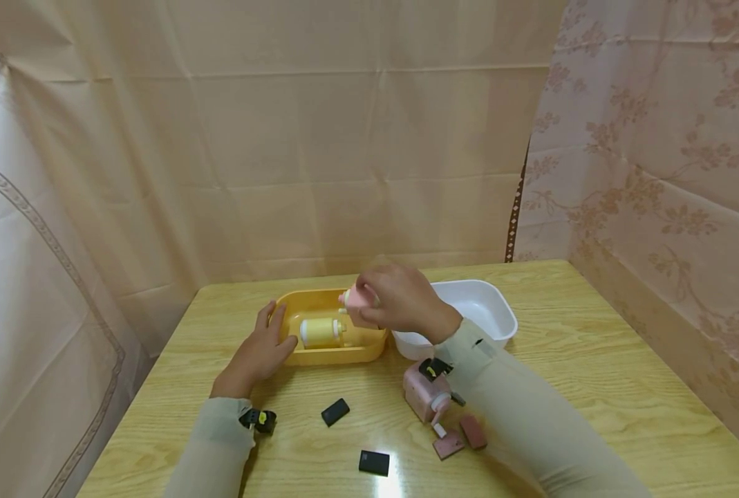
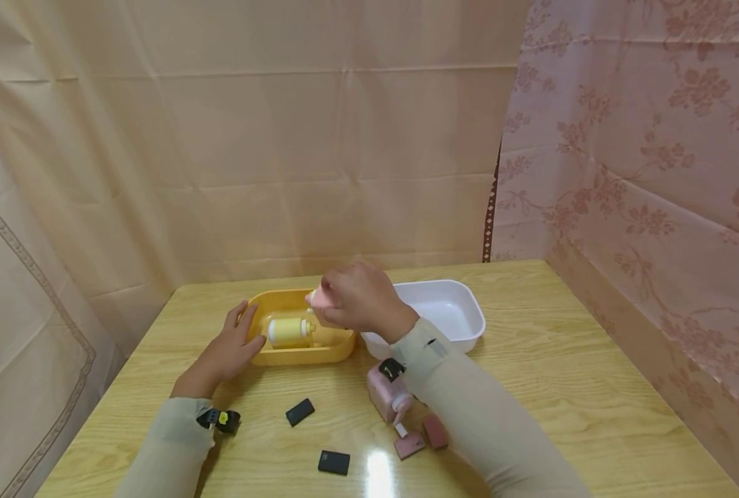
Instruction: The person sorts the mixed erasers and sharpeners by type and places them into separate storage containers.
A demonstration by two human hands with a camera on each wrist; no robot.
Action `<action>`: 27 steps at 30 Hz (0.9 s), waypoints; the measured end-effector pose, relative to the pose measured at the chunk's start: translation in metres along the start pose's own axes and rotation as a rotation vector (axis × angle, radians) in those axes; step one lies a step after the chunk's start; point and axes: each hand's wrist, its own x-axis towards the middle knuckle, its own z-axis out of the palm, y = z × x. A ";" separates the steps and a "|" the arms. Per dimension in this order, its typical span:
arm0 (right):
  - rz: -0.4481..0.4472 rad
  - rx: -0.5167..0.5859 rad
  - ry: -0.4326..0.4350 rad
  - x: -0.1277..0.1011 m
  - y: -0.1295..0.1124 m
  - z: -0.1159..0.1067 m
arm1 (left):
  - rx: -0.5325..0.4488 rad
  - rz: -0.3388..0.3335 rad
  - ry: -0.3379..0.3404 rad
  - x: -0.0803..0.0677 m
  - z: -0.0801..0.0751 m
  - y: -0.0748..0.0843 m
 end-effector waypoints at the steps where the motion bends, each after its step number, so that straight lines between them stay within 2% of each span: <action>1: 0.001 0.000 -0.001 0.002 0.001 0.000 | 0.001 0.000 0.002 0.000 0.000 0.000; 19: 0.091 0.081 -0.074 0.019 0.012 0.011 | -0.011 -0.004 0.007 0.002 0.003 -0.003; 27: 0.090 0.113 -0.089 0.023 0.017 0.018 | -0.004 -0.013 0.004 0.001 0.002 -0.001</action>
